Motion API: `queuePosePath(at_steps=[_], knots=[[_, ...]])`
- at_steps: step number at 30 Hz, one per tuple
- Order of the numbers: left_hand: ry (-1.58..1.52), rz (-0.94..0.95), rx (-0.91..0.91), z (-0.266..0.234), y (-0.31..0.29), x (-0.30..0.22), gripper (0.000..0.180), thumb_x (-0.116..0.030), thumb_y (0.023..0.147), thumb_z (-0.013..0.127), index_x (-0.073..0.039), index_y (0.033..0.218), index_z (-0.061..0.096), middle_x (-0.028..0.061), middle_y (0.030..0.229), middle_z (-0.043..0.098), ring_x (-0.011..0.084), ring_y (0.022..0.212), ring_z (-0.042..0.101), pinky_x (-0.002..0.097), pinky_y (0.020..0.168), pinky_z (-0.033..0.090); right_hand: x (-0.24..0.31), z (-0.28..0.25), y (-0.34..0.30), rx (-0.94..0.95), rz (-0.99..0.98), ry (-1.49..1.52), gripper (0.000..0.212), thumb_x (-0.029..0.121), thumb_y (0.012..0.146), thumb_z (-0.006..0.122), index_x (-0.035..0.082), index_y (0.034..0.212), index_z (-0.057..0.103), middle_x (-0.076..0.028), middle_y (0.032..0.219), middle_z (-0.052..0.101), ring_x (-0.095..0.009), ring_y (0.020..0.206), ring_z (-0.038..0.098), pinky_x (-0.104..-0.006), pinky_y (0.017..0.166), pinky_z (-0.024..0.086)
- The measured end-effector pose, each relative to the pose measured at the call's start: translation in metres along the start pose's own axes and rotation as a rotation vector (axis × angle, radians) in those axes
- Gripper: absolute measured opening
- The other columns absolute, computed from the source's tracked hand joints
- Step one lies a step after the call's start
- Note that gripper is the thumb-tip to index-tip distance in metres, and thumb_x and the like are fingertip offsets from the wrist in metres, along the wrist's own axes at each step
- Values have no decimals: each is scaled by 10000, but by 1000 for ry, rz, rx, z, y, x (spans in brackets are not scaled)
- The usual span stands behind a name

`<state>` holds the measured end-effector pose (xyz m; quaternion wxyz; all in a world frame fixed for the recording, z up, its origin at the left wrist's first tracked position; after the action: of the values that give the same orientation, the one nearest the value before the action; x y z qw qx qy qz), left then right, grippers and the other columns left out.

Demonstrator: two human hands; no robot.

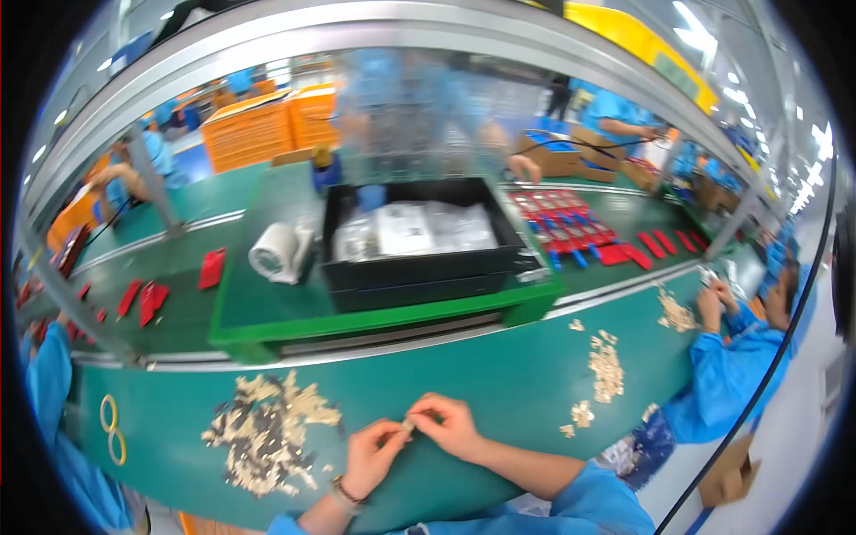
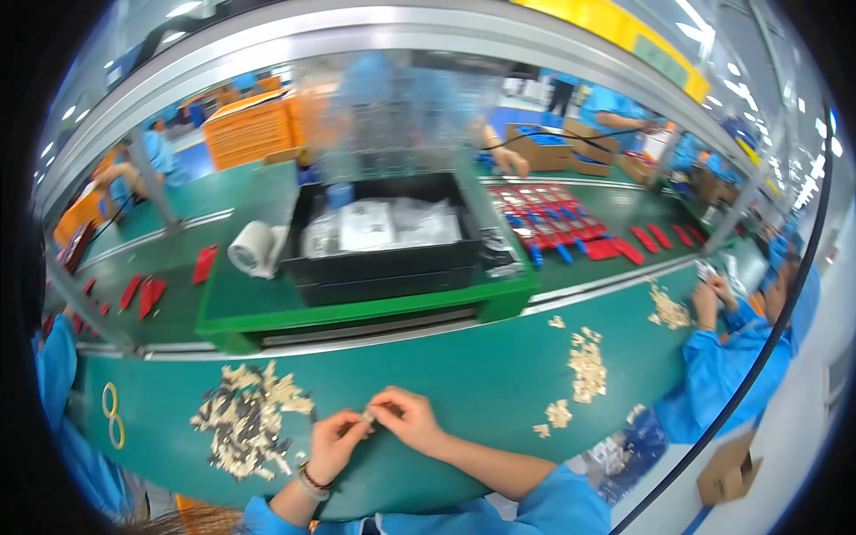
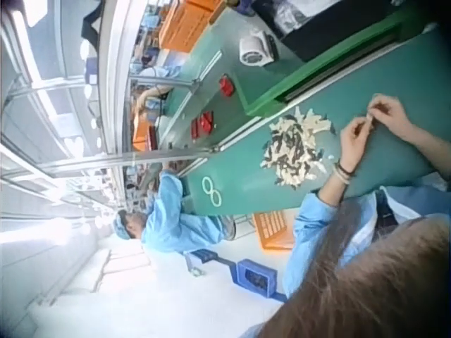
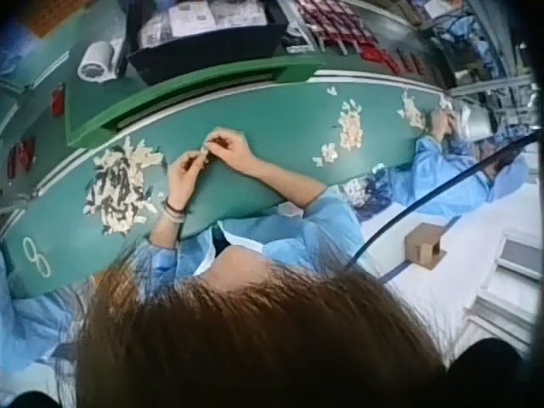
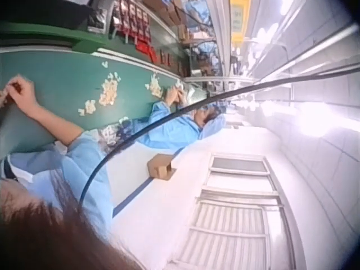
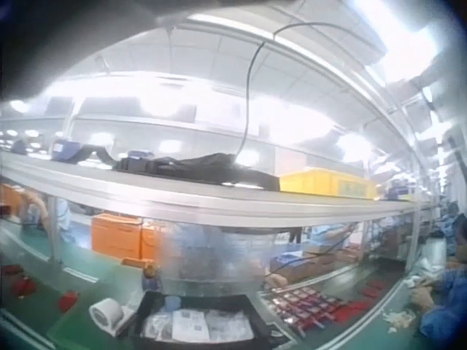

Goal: The person assembles small electronic components by hand, inserting them into red plastic housings on a production line.

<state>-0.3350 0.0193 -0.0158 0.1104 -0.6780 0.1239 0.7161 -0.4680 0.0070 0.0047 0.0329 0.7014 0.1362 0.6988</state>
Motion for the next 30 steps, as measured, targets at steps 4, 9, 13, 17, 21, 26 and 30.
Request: queuePosePath(at_steps=[4,9,13,17,21,26,30], knots=[[61,44,-50,-9,-8,-10,135,-110,916,604,-4,967,669,48,849,657,82,760,602,222,669,492,10,9,1,-18,-35,-35,57,41,853,656,10,892,629,-60,900,625,-126,804,602,-251,726,501],[1,58,70,24,8,-2,162,-147,930,601,-14,1006,652,37,856,663,73,786,596,226,708,496,16,-32,-18,-122,-173,-152,31,-23,818,619,-3,820,595,-82,849,588,-130,718,558,-254,647,479],[-2,36,68,16,-8,-5,158,-147,931,602,-5,991,636,9,818,631,57,757,562,221,684,477,17,-18,-18,-187,-156,-99,85,-42,756,665,14,790,612,-96,822,624,-147,720,586,-250,609,484],[-75,69,52,18,-12,-7,165,-130,942,578,1,1035,617,24,859,623,57,782,553,223,699,475,49,-6,-17,-227,-327,-438,115,-28,724,678,23,814,630,-104,828,614,-184,673,592,-266,591,491],[-77,134,-4,13,-11,-20,155,-100,947,553,-13,1057,618,43,902,602,84,804,560,229,722,467,48,7,-15,-33,-447,-597,159,-3,715,678,21,870,657,-119,850,620,-231,675,612,-289,594,501],[67,222,-79,3,-11,-28,123,-87,916,576,-15,1006,617,63,984,570,181,911,553,273,798,453,51,18,-12,22,-540,-592,127,-18,789,591,-4,893,661,-134,836,640,-207,683,621,-282,573,496],[240,380,-155,8,-8,-43,99,-104,890,613,-35,960,628,66,1127,555,251,1092,488,344,948,387,54,7,-11,-5,-477,-596,157,-22,743,621,2,888,675,-129,805,655,-251,684,644,-313,589,511]])
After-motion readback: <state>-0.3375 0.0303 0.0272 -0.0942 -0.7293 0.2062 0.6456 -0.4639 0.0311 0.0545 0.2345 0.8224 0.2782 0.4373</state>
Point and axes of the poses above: each hand's wrist, its own y-axis towards the middle knuckle, its own z-axis out of the palm, x = y × z, the point moved 9 cm from there along y, towards the middle knuckle
